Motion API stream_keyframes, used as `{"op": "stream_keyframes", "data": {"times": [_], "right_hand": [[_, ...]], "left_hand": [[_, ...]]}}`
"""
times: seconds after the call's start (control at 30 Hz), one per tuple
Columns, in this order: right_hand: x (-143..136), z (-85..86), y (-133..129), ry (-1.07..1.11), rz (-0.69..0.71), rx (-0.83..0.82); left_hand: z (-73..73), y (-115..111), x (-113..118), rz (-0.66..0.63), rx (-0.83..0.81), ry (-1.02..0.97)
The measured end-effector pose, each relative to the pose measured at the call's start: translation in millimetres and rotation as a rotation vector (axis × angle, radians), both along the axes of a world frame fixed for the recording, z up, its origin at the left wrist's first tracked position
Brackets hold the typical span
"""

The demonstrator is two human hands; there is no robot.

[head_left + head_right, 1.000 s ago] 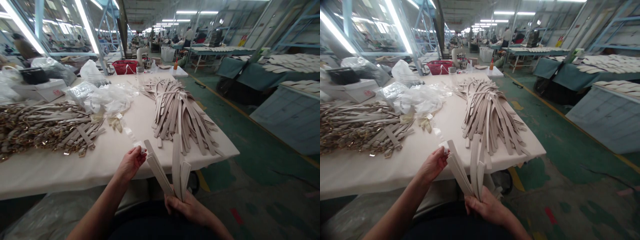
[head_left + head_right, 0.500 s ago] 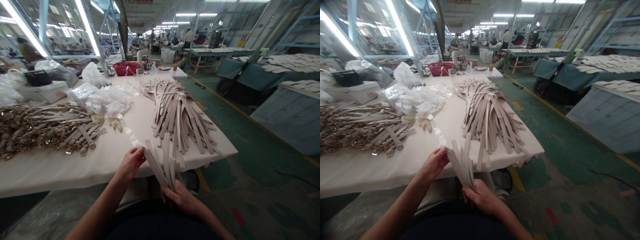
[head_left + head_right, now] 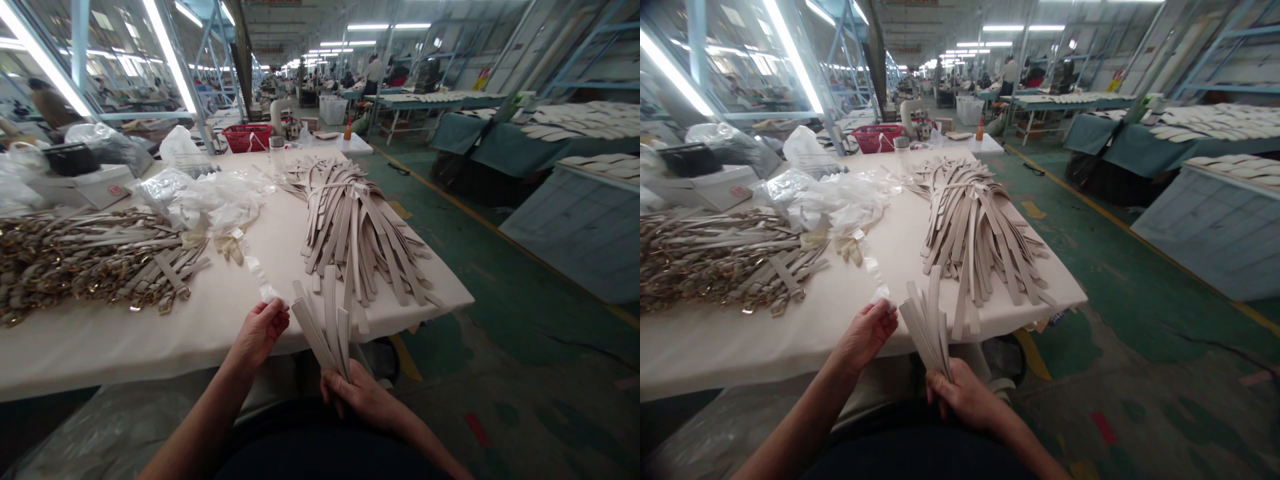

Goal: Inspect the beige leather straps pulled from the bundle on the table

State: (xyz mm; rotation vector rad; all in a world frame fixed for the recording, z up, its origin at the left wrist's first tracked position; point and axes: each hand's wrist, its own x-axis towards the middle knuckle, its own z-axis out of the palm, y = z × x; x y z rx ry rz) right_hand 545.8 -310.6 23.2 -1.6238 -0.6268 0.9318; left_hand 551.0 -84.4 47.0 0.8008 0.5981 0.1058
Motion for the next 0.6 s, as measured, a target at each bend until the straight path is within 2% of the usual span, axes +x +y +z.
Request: {"op": "stream_keyframes", "data": {"times": [0.3,0.6], "right_hand": [[-2.2,-2.6,-2.8,0.066,0.004,0.041],[-2.0,-2.8,0.5,0.056,0.009,0.025]], "left_hand": [[-5.7,0.2,1.2,-0.025,0.11,-0.022],[-3.9,-4.5,1.6,-0.044,0.089,-0.031]]}}
